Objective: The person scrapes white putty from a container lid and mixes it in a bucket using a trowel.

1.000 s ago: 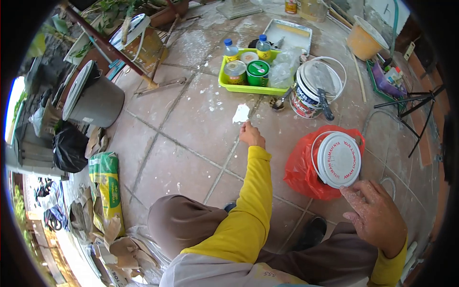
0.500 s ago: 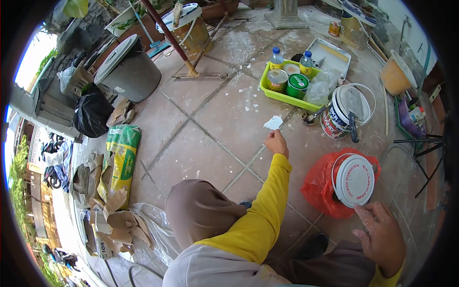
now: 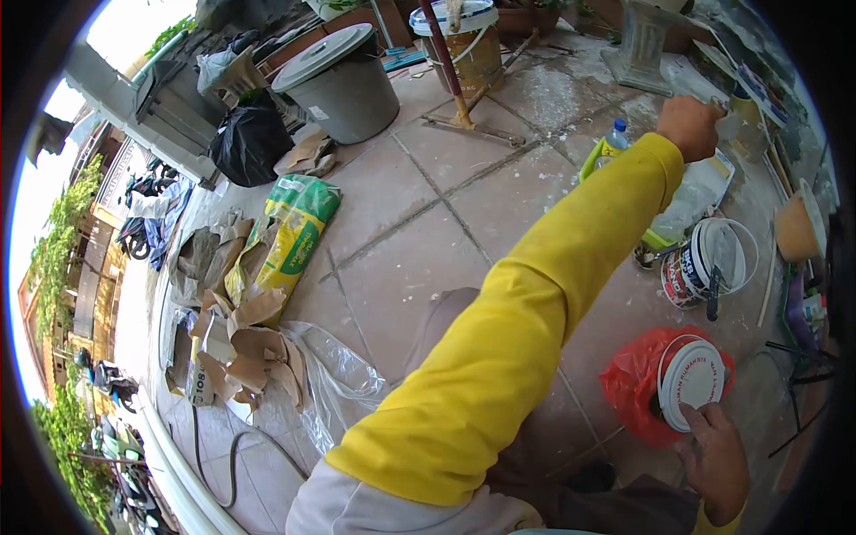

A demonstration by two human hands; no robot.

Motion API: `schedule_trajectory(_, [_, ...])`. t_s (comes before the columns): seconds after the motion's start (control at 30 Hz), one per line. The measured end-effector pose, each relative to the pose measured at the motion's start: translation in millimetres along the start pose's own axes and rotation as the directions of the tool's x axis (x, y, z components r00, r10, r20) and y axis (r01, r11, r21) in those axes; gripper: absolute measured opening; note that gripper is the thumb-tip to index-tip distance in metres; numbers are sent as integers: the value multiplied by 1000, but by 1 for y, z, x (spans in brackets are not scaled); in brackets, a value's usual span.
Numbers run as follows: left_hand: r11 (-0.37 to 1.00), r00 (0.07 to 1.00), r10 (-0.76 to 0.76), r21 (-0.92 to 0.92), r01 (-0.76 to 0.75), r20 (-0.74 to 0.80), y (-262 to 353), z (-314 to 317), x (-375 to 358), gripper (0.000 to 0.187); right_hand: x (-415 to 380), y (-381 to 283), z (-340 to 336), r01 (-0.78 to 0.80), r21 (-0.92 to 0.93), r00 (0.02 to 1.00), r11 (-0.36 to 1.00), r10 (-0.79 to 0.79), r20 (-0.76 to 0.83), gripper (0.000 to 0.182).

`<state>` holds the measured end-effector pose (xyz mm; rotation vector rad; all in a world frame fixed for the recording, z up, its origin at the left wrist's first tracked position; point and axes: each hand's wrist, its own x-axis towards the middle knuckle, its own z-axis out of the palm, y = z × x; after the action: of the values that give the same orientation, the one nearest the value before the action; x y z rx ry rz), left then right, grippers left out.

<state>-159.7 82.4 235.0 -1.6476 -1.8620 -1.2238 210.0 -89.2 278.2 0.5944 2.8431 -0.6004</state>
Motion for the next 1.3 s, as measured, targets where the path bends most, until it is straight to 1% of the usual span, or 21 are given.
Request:
schedule_trajectory(0.03, [972, 964, 146, 147, -181, 222, -4, -20, 4, 20, 2, 1, 0, -1, -9, 1000, 1000, 1, -8, 52])
schedule_trajectory(0.1, [947, 907, 221, 145, -288, 358, -19, -55, -18, 21, 7, 5, 2, -10, -22, 1000, 1000, 9, -18, 52])
schedule_trajectory(0.2, [991, 913, -69, 136, 15, 401, -59, -89, -102, 19, 15, 3, 5, 22, 17, 999, 1000, -22, -37, 51])
schedule_trajectory(0.23, [968, 854, -222, 212, 135, 470, -78, -96, -138, 19, 17, 3, 5, 37, 9, 999, 999, -37, -20, 52])
schedule_trajectory(0.3, [920, 715, -381, 163, 357, 586, -131, -105, -232, 23, 24, 3, 9, 62, -7, 998, 998, -62, -1, 52])
schedule_trajectory(0.43, [731, 406, -594, 255, 633, 695, -161, -163, -390, 25, 35, 7, 17, 33, -21, 997, 999, -31, 65, 51])
schedule_trajectory(0.5, [532, 176, -716, 365, 764, 675, -181, -195, -426, 25, 41, 11, 22, 19, -54, 997, 998, -16, 72, 50])
schedule_trajectory(0.53, [493, 250, -768, 294, 819, 590, -192, -219, -431, 24, 45, 13, 24, 7, -63, 997, 998, -3, 72, 50])
schedule_trajectory(0.57, [316, 191, -857, 195, 928, 478, -199, -252, -418, 23, 48, 14, 26, -4, -71, 997, 997, 9, 73, 49])
schedule_trajectory(0.6, [249, 237, -939, 19, 968, 250, -212, -285, -401, 22, 52, 16, 26, -13, -81, 997, 997, 19, 74, 49])
schedule_trajectory(0.63, [255, 279, -960, -317, 913, 30, -235, -323, -383, 24, 54, 18, 27, -8, -90, 997, 996, 15, 78, 50])
schedule_trajectory(0.67, [364, 355, -924, -619, 696, -144, -264, -367, -372, 40, 57, 21, 28, -3, -100, 997, 995, 11, 82, 51])
schedule_trajectory(0.7, [489, 386, -870, -636, 598, -306, -262, -409, -345, 61, 58, 22, 28, 2, -112, 996, 994, 8, 88, 52])
schedule_trajectory(0.73, [496, 307, -868, -697, 518, -389, -269, -441, -333, 77, 59, 22, 27, 15, -115, 996, 993, -5, 88, 52])
schedule_trajectory(0.83, [445, 286, -890, -537, 716, -356, -265, -459, -311, 83, 60, 21, 27, 27, -100, 996, 995, -19, 85, 51])
schedule_trajectory(0.9, [432, 441, -896, -345, 833, -58, -260, -436, -311, 66, 58, 21, 27, 1, -73, 996, 997, 5, 86, 49])
schedule_trajectory(1.0, [446, 453, -862, -84, 891, 226, -227, -355, -301, 52, 57, 26, 25, 39, -103, 997, 994, -32, 68, 50])
schedule_trajectory(1.03, [514, 467, -810, 47, 857, 355, -225, -328, -302, 48, 58, 25, 24, 27, -110, 998, 994, -20, 66, 50])
schedule_trajectory(1.07, [730, 619, -677, 254, 635, 397, -212, -302, -296, 46, 58, 23, 22, 13, -116, 998, 993, -5, 64, 50])
schedule_trajectory(1.1, [796, 649, -598, 260, 546, 470, -189, -280, -283, 44, 57, 22, 20, -2, -121, 998, 993, 9, 61, 50])
schedule_trajectory(1.3, [987, 749, -26, -102, 124, 662, -71, -172, -190, 21, 45, 29, 19, 7, -139, 999, 990, 0, 52, 50])
